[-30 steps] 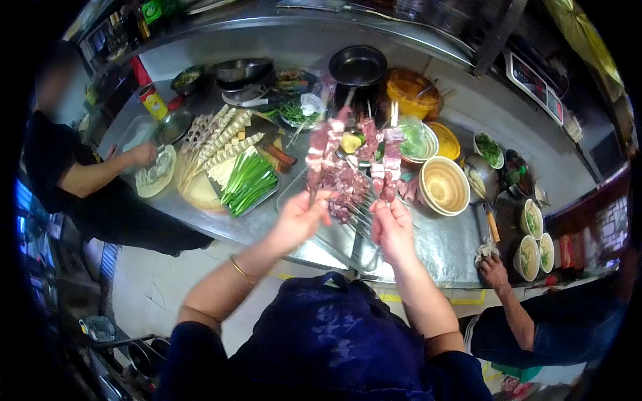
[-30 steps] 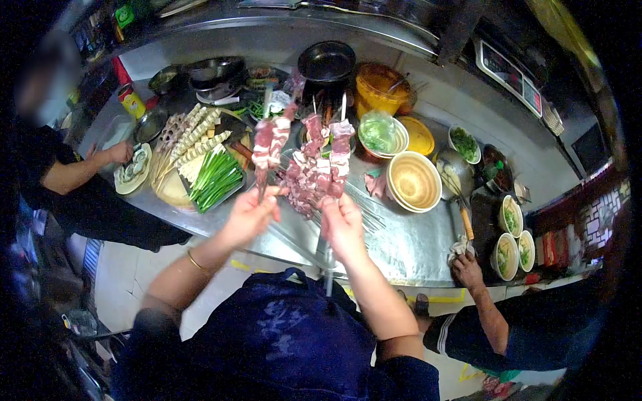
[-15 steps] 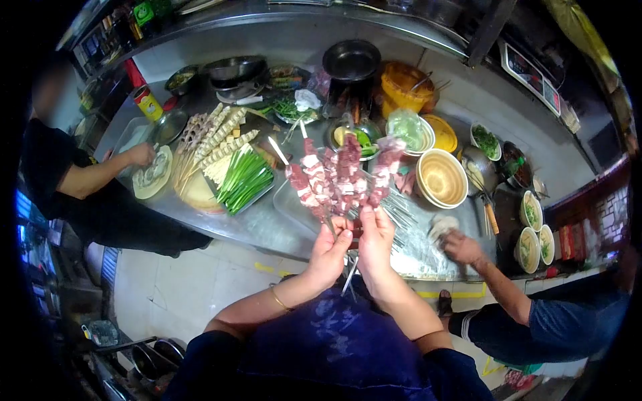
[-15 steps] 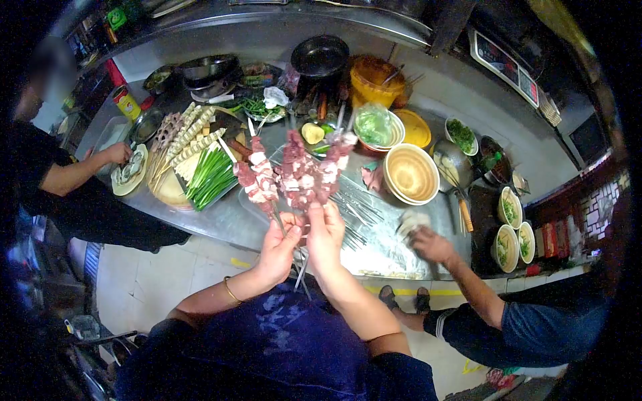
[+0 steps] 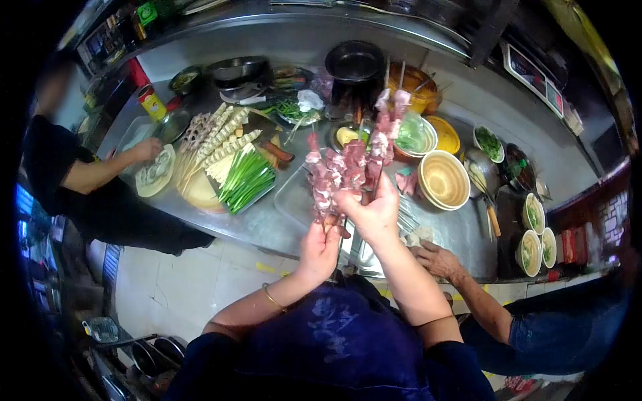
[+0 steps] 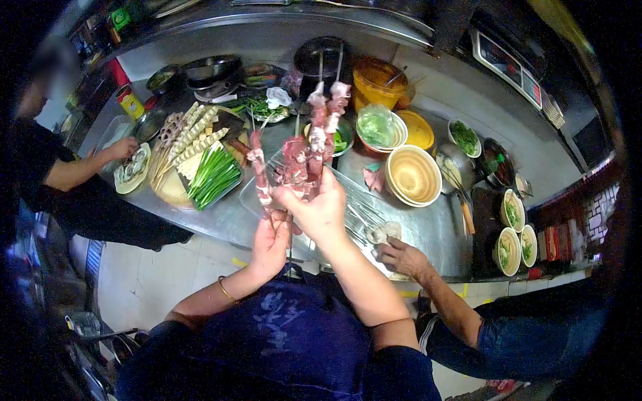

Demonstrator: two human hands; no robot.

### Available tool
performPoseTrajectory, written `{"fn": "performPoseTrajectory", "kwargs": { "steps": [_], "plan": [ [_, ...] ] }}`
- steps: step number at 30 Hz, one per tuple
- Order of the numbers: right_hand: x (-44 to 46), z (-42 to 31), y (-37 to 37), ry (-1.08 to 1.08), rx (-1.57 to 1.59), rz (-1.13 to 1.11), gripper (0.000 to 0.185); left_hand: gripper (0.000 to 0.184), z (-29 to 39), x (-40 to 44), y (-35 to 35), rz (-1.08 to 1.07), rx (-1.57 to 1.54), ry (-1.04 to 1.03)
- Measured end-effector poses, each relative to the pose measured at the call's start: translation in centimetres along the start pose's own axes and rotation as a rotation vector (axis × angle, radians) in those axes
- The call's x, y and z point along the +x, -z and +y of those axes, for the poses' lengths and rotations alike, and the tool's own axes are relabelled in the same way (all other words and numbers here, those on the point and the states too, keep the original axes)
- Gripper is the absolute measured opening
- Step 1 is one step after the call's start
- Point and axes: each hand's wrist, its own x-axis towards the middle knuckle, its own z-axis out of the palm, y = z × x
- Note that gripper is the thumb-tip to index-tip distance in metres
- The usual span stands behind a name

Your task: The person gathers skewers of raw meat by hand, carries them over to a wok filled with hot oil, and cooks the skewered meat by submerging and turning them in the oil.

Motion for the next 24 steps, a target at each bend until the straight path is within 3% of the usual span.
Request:
{"fn": "performPoseTrajectory", "kwargs": {
  "steps": [3, 8, 12, 17, 24],
  "plan": [
    [0.5, -0.4, -0.9, 0.025, 0.006, 0.094, 0.023, 0.023, 0.0, -0.4, 0.4, 0.028, 0.057, -0.029],
    [1.4, 0.2, -0.4, 0.089, -0.169, 0.120, 0.017, 0.026, -0.2, -0.4, 0.8, 0.059, 0.029, -0.075],
    [1.8, 1.0, -0.5, -0.017, 0.016, 0.042, 0.014, 0.024, 0.5, -0.3, 0.9, 0.054, -0.051, 0.057],
    [2.3, 1.2, -0.5, 0.046, -0.230, -0.084, 0.015, 0.010, 1.6, 1.9, 1.2, 0.064, -0.404, 0.227],
    [3.0, 1.4, -0.4, 0.078, -0.263, -0.153, 0.018, 0.013, 3.8, 2.7, 3.2, -0.026, -0.484, 0.501]
  ]
}}
